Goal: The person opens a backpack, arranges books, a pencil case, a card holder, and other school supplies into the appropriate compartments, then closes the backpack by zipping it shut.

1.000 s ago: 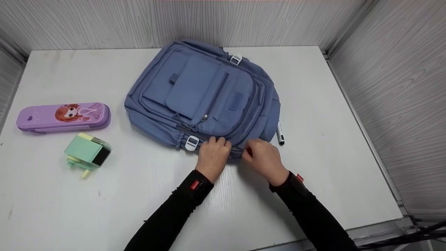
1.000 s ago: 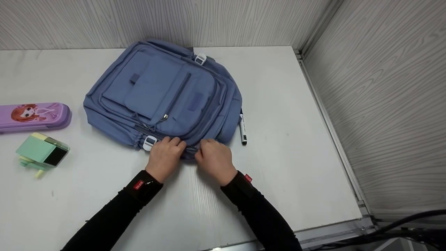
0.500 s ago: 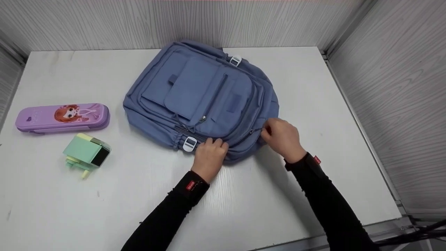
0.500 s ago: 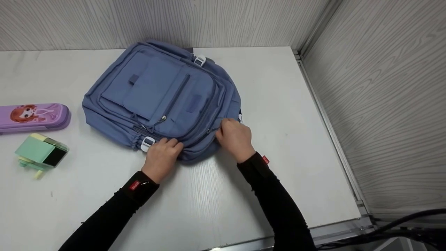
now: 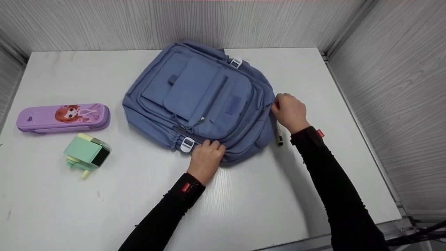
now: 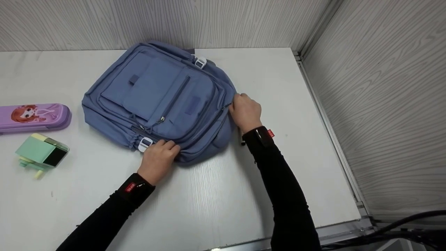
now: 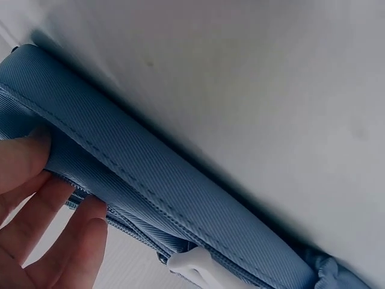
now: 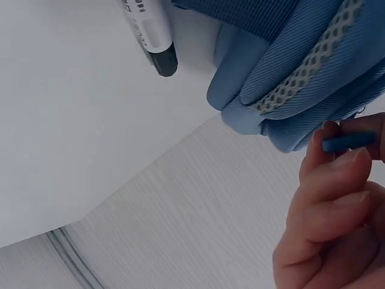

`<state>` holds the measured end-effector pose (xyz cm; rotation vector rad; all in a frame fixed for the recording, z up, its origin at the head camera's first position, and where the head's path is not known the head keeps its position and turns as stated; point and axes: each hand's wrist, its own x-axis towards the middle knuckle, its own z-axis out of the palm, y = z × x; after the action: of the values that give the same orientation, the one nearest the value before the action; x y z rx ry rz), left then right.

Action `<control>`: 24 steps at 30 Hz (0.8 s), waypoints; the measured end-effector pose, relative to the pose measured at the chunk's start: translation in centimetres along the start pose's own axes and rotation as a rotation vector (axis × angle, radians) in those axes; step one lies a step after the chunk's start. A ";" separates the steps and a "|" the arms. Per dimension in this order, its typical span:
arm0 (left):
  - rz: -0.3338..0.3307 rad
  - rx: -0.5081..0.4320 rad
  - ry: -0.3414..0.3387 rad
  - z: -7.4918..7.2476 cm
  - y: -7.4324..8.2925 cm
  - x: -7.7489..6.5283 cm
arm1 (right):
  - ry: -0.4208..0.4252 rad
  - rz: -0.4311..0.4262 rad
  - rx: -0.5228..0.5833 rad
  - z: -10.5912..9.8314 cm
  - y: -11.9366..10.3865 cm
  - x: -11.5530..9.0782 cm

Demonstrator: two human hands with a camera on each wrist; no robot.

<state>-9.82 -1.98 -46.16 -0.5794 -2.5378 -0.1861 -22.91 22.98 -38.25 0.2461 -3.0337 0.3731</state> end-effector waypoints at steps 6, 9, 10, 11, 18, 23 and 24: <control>0.007 -0.009 0.000 -0.1 -0.5 -0.2 | 0.054 -0.072 0.000 0.7 0.5 0.7; 0.008 -0.021 -0.013 -0.2 -0.8 -0.4 | 0.044 -0.120 -0.020 1.0 0.6 0.5; 0.008 -0.028 -0.016 -0.3 -1.0 -0.4 | 0.037 -0.128 -0.031 1.0 0.6 0.4; 0.007 -0.034 -0.017 -0.3 -1.1 -0.4 | 0.028 -0.132 -0.040 1.1 0.6 0.3; 0.005 -0.048 -0.005 -0.7 -3.3 -1.1 | -0.048 -0.126 -0.056 1.3 0.1 -1.3; -0.012 -0.044 -0.010 -1.0 -5.9 -1.9 | -0.038 -0.188 -0.072 1.4 -1.4 -3.9; -0.020 -0.045 -0.012 -1.1 -6.6 -2.0 | -0.027 -0.212 -0.078 1.5 -1.8 -4.4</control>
<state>-10.62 -8.87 -46.40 -0.5748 -2.5578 -0.2480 -18.33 21.54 -39.66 0.5643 -2.9993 0.2376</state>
